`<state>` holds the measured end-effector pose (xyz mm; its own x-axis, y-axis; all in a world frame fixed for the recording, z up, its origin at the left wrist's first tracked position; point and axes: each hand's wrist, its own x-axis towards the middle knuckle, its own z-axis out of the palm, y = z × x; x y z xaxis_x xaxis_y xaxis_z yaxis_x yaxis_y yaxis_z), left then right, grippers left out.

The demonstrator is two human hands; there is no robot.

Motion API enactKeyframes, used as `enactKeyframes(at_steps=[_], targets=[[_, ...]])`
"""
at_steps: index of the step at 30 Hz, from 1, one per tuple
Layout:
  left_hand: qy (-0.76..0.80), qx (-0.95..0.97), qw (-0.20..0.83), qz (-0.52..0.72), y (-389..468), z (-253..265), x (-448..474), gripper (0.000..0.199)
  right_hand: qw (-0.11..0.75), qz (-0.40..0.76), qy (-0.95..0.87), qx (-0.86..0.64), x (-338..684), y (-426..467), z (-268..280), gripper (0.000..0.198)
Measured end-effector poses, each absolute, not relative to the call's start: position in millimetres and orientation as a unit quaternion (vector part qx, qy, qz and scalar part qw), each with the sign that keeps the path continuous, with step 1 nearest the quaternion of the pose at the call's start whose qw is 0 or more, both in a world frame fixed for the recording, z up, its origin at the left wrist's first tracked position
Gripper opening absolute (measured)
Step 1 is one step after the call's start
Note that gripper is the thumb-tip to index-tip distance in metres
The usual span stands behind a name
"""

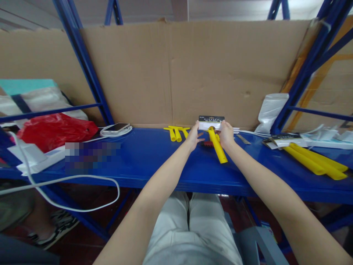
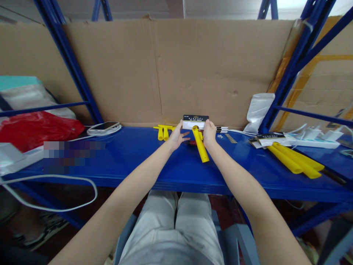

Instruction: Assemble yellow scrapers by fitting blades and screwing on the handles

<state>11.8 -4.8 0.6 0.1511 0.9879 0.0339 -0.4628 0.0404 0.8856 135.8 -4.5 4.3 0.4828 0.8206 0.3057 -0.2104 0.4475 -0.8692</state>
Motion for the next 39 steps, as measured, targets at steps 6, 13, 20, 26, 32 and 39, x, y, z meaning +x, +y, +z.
enactKeyframes(at_steps=[6,13,20,26,32,39], targets=[[0.31,0.477,0.68,0.462,-17.2,-2.5,16.7,0.034,0.773,0.316,-0.372,-0.405,139.1,-0.9,-0.1,0.022],[0.3,0.564,0.636,0.433,-18.0,-10.8,23.8,0.022,0.765,0.34,-0.365,-0.407,136.9,-1.2,-2.0,0.023],[0.312,0.581,0.613,0.435,-12.6,-11.3,21.4,0.031,0.766,0.339,-0.365,-0.406,139.3,-0.4,-0.9,0.023],[0.307,0.623,0.61,0.38,-21.0,-8.8,22.0,0.029,0.757,0.34,-0.36,-0.426,144.6,-0.8,-0.4,0.013],[0.319,0.605,0.555,0.474,-19.6,-11.5,27.9,0.019,0.771,0.315,-0.353,-0.427,145.4,0.5,-0.3,0.01],[0.314,0.575,0.534,0.534,-15.6,-7.1,23.9,0.024,0.773,0.321,-0.359,-0.412,148.0,4.5,-3.2,0.01]])
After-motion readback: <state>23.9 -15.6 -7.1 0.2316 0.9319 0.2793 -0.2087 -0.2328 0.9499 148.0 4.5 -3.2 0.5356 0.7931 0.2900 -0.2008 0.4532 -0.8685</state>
